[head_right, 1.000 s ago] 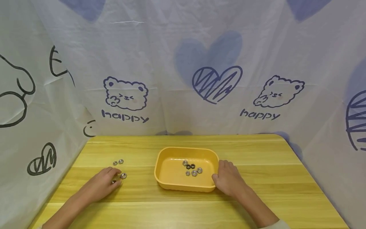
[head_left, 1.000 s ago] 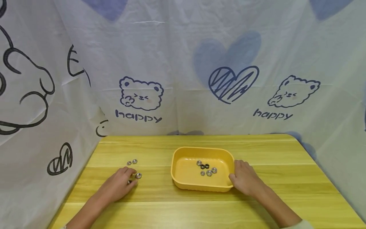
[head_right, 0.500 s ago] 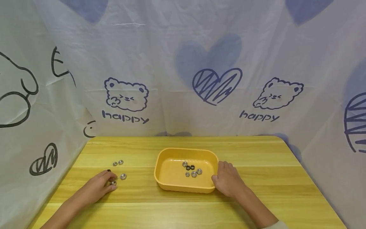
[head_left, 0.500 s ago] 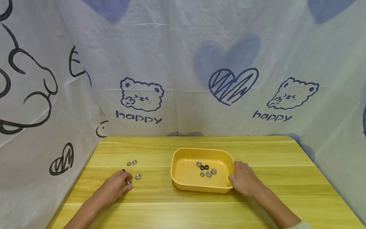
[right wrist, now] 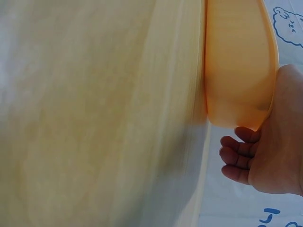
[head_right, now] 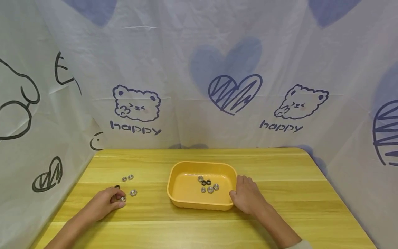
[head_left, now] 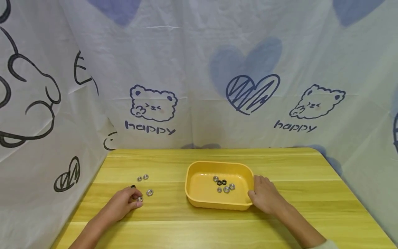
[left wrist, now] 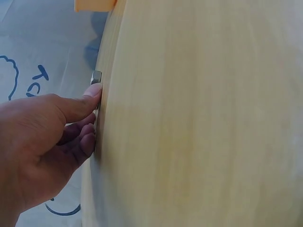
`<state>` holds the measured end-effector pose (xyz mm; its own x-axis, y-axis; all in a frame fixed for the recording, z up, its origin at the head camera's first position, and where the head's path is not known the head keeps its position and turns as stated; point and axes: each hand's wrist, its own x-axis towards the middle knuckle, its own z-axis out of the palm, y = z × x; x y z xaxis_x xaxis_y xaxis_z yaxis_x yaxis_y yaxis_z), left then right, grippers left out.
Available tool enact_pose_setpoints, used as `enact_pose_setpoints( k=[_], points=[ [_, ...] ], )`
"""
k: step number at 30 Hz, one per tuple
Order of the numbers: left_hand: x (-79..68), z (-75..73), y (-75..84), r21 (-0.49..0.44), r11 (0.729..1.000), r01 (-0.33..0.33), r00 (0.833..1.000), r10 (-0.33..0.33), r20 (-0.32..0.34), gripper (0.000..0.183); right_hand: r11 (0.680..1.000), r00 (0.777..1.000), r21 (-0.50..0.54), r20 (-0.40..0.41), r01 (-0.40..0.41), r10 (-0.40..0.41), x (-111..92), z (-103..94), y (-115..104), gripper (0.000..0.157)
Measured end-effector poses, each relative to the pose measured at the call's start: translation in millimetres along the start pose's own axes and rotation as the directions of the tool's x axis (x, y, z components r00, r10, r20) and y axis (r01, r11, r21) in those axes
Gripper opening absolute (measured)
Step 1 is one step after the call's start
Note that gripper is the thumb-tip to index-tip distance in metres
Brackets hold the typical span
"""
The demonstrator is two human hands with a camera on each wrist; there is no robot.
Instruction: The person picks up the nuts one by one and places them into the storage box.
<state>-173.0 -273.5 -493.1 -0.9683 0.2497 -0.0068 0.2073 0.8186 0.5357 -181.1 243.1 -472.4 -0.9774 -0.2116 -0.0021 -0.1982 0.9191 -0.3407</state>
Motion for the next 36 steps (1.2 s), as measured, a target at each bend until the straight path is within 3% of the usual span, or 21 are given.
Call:
enact_pose_setpoints(
  k=[7,13,19,29,36],
  points=[
    [0.9,0.1,-2.2,-0.02,0.999,0.038,0.999,-0.038,-0.012,0.027,1.0,1.0,0.001,-0.004,0.002,-0.002,0.4,-0.9,-1.0,0.038],
    [-0.7,2.1,-5.4,-0.032,0.998,0.061,0.998,-0.062,-0.028,0.027,1.0,1.0,0.014,0.015,-0.003,0.003,0.2,1.5,-0.7,0.046],
    [-0.9,0.8,-5.1,-0.054,0.997,0.05,0.998,-0.051,-0.032,0.023,1.0,1.0,0.017,0.007,-0.001,0.001,1.1,2.6,-0.3,0.045],
    [3.5,-3.0,-4.4,-0.052,0.999,0.012,0.999,-0.011,0.031,0.019,1.0,1.0,0.015,0.009,-0.009,0.008,1.2,3.8,0.8,0.042],
    [4.0,-3.3,-0.8,-0.072,0.997,-0.02,1.0,0.02,-0.005,0.015,1.0,1.0,0.01,0.0,-0.003,0.003,0.9,2.7,1.2,0.042]
  ],
)
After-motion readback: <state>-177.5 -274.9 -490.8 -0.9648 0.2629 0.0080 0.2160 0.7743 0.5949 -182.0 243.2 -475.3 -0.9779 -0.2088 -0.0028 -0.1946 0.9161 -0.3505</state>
